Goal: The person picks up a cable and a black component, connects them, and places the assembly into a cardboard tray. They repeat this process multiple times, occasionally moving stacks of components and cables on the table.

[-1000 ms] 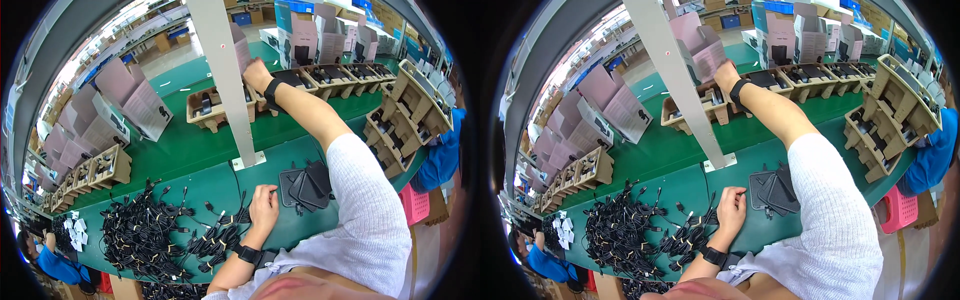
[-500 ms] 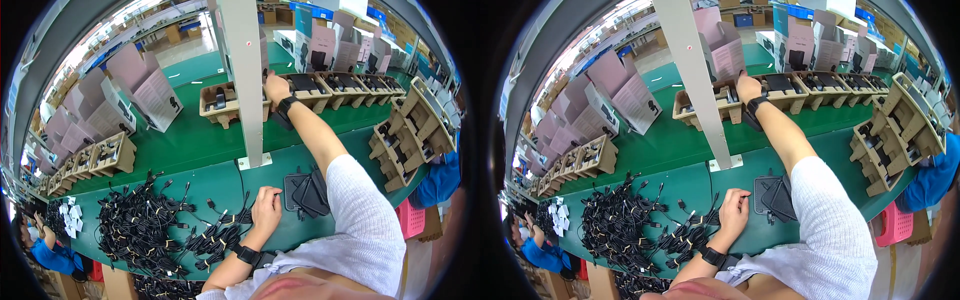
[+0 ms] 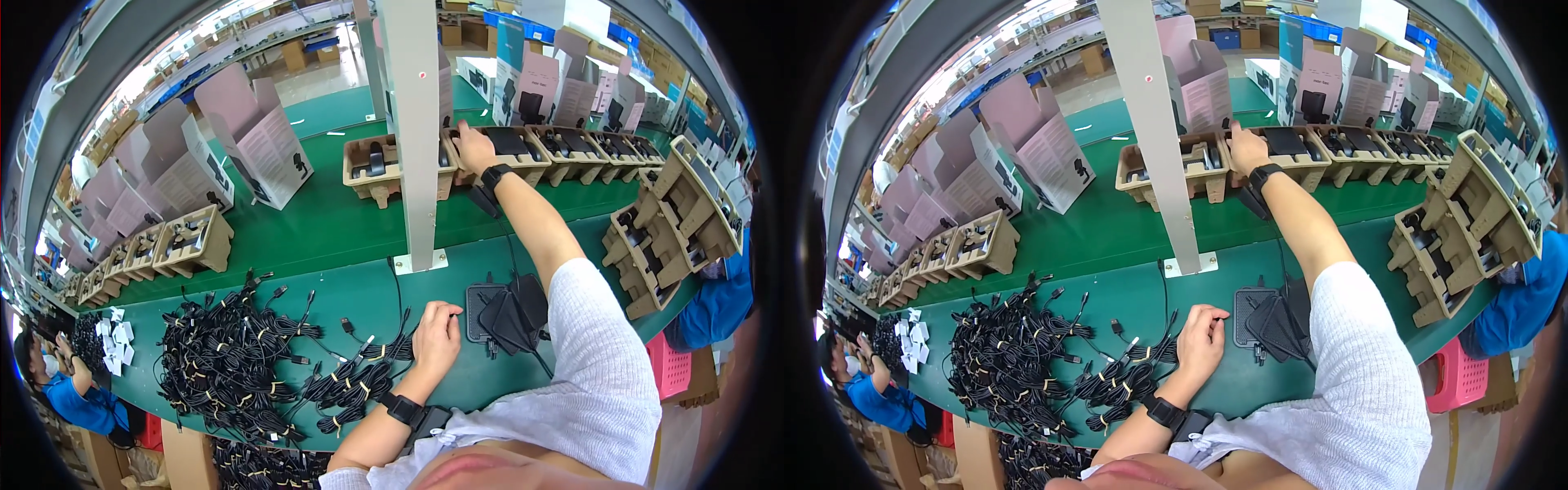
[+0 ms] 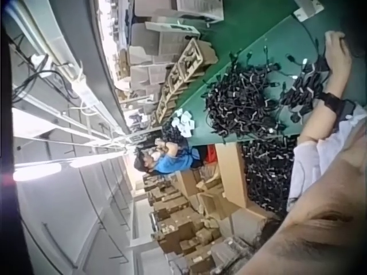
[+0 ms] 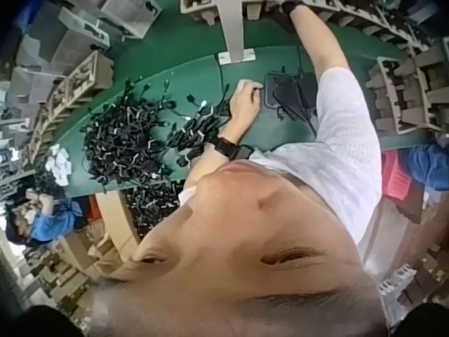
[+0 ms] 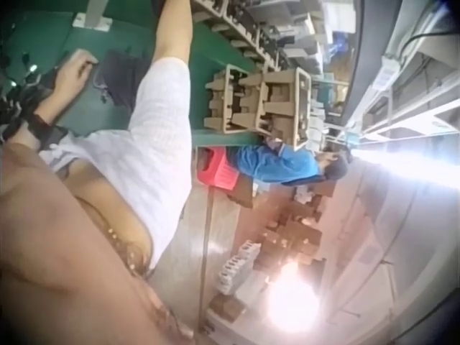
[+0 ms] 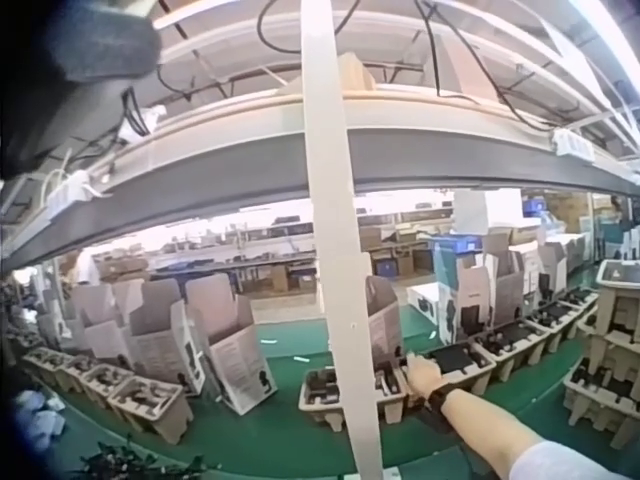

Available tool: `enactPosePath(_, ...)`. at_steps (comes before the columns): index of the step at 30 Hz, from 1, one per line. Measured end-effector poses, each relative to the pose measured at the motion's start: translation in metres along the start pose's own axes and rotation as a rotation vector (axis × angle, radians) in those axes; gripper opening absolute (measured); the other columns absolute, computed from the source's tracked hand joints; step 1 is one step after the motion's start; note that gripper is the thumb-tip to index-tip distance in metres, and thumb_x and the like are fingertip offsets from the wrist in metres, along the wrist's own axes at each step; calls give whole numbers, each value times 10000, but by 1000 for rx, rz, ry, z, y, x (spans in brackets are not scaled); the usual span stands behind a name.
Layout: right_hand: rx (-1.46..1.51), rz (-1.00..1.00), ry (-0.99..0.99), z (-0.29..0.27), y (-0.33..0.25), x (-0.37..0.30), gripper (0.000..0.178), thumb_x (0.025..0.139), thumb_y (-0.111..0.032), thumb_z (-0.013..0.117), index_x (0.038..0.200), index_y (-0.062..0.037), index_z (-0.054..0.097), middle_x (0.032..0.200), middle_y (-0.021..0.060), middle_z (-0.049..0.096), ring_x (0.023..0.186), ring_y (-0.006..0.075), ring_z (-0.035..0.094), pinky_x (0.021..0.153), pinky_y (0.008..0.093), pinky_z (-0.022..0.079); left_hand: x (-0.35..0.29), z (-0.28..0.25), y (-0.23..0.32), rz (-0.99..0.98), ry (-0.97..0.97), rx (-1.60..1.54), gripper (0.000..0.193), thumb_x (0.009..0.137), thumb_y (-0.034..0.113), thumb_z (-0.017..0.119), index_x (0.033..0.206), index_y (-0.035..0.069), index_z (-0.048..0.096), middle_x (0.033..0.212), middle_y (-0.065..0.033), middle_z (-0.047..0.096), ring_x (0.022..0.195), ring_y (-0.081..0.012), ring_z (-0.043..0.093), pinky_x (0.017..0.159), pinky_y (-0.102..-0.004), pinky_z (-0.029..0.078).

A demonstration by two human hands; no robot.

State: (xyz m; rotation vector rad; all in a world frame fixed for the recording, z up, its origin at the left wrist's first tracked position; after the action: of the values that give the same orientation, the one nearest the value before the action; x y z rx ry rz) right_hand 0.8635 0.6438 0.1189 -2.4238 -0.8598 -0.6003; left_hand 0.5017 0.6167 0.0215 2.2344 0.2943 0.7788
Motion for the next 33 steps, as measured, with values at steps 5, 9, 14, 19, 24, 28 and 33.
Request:
enactPosePath(5,-89,-78,-50,2,6,5,288,880,-182,517,1103,-8,457,887,214,637,845,383,617,722,469,485,-1,3,1,30,-2,4,87,830,44,572,894,81,618,928,-53,558,638,-161,584,573,-300,474)
enactPosePath(9,-141,168,-120,6,3,17,289,875,-129,431,1082,64,491,946,249,647,915,368,635,772,446,503,-2,1,-3,15,5,11,82,831,48,571,890,82,618,927,-51,559,651,-169,590,579,-307,476)
enactPosePath(14,-104,152,9,11,22,22,254,889,-201,433,994,-22,580,925,217,653,871,378,632,750,458,498,2,5,1,33,-3,29,85,823,51,576,886,90,618,915,-50,563,657,-184,584,582,-320,471)
enactPosePath(19,-25,178,97,3,27,-3,271,850,-295,569,948,-43,593,868,184,635,859,367,612,735,460,485,3,7,0,37,21,16,80,819,48,575,871,90,618,893,-48,564,658,-193,581,581,-328,466)
enactPosePath(24,221,-236,321,-33,6,-68,259,810,-286,645,971,-85,615,994,121,594,968,328,553,794,425,457,3,6,2,17,50,-15,74,817,45,573,854,89,620,882,-49,564,664,-194,584,598,-325,472)
enactPosePath(28,132,-383,-222,-78,-35,-162,375,780,-369,674,1013,-83,607,1026,105,587,986,311,552,810,439,434,3,9,3,16,58,-7,101,808,36,571,891,82,608,885,-52,562,682,-197,587,616,-327,477)
enactPosePath(33,-28,-544,-709,-107,-52,-245,793,623,-519,751,1237,-75,517,1163,131,552,1069,328,526,885,431,431,0,6,-2,9,97,-13,202,785,1,578,975,67,562,886,-61,555,686,-192,585,619,-321,480)
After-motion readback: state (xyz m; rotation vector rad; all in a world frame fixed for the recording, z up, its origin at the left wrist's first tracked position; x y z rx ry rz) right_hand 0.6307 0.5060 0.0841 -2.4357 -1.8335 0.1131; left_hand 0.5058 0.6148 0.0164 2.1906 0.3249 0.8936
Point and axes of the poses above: each hand's wrist, its own x-axis towards the middle knuckle, its own z-axis out of the palm, y = z × x, the point moved 6 cm from there along x, towards the middle knuckle
